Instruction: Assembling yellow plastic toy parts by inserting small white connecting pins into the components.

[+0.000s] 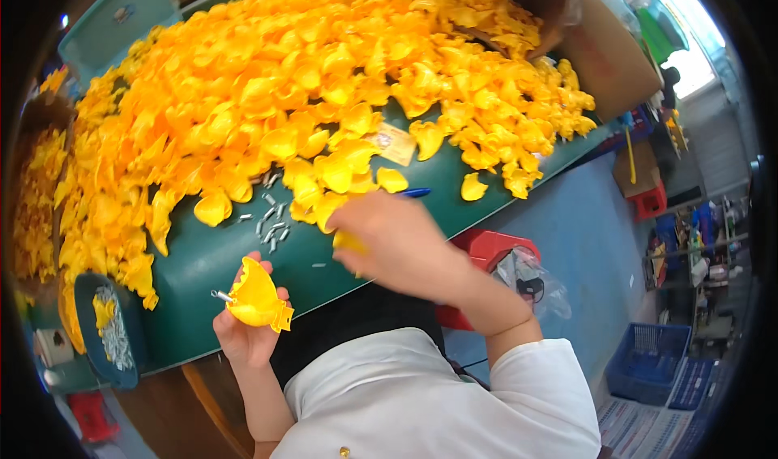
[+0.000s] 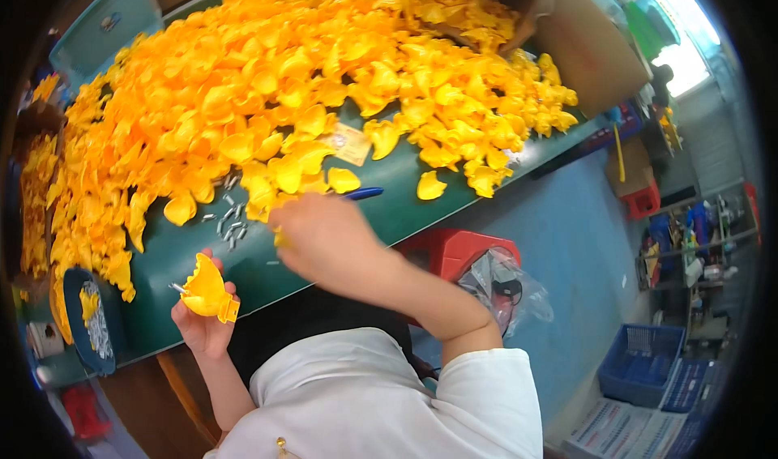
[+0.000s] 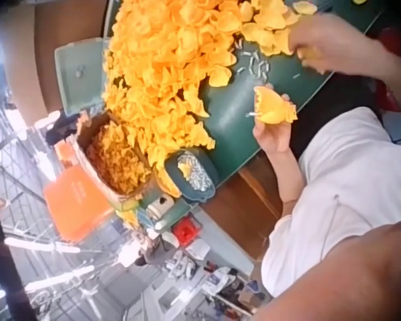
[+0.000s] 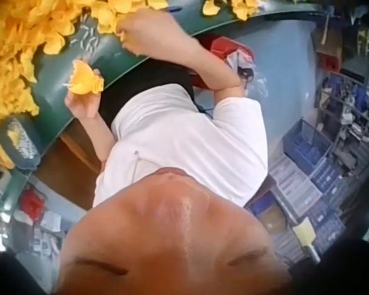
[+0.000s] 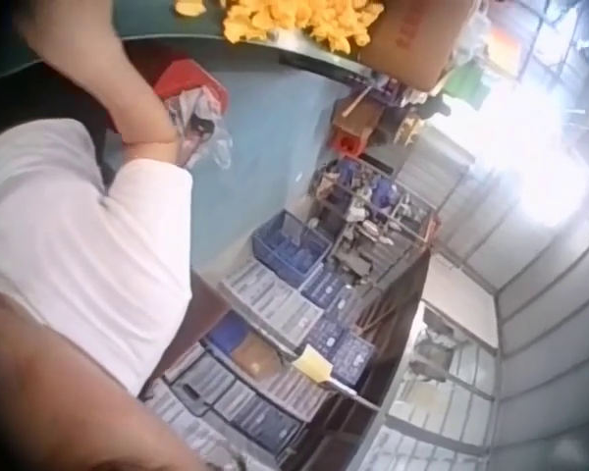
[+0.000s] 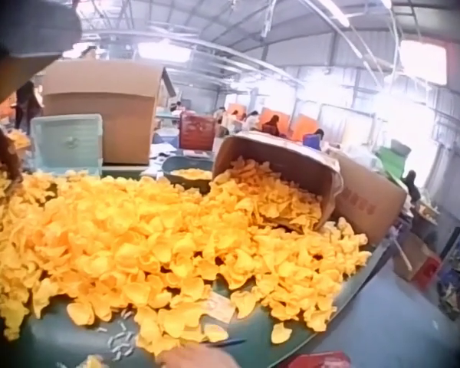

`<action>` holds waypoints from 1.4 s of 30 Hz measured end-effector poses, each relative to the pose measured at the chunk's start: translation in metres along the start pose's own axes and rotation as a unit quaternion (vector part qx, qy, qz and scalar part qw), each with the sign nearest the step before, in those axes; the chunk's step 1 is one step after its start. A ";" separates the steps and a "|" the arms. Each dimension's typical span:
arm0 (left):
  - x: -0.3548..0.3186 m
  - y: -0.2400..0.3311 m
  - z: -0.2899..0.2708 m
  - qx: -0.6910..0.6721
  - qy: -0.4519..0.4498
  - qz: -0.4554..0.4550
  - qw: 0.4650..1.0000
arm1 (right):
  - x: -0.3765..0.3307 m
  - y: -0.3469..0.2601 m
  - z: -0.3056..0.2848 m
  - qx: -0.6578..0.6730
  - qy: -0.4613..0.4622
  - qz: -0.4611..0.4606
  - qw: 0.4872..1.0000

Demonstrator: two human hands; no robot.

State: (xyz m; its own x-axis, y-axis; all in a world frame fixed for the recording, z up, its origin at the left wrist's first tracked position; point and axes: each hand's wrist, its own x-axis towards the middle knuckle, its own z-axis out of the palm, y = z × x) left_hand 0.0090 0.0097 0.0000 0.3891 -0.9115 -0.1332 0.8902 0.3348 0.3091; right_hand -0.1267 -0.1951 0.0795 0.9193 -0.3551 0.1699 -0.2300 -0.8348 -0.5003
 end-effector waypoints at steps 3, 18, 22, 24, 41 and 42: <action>0.003 0.000 0.001 0.013 0.000 0.016 1.000 | -0.012 -0.012 0.046 0.000 -0.024 -0.009 1.000; -0.007 -0.009 0.014 0.231 0.042 0.094 0.968 | -0.026 -0.024 0.045 0.318 0.050 -0.003 0.947; -0.005 -0.009 0.021 0.241 0.000 0.098 0.965 | -0.020 -0.037 0.051 0.332 0.034 -0.028 0.942; -0.006 -0.009 0.021 0.247 -0.025 0.093 0.964 | -0.020 -0.038 0.054 0.346 0.034 -0.022 0.937; 0.000 -0.020 0.022 0.196 0.072 0.128 0.969 | -0.009 -0.046 0.053 0.305 -0.057 -0.002 0.951; -0.001 -0.019 0.026 0.175 0.068 0.132 0.973 | -0.011 -0.043 0.060 0.327 -0.016 -0.001 0.945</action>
State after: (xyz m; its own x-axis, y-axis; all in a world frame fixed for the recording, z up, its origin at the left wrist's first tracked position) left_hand -0.0142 -0.0021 0.0183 0.6421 -0.7567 -0.1228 0.6290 0.4285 0.6486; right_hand -0.1083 -0.1298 0.0487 0.9310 -0.3324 0.1508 0.0084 -0.3933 -0.9194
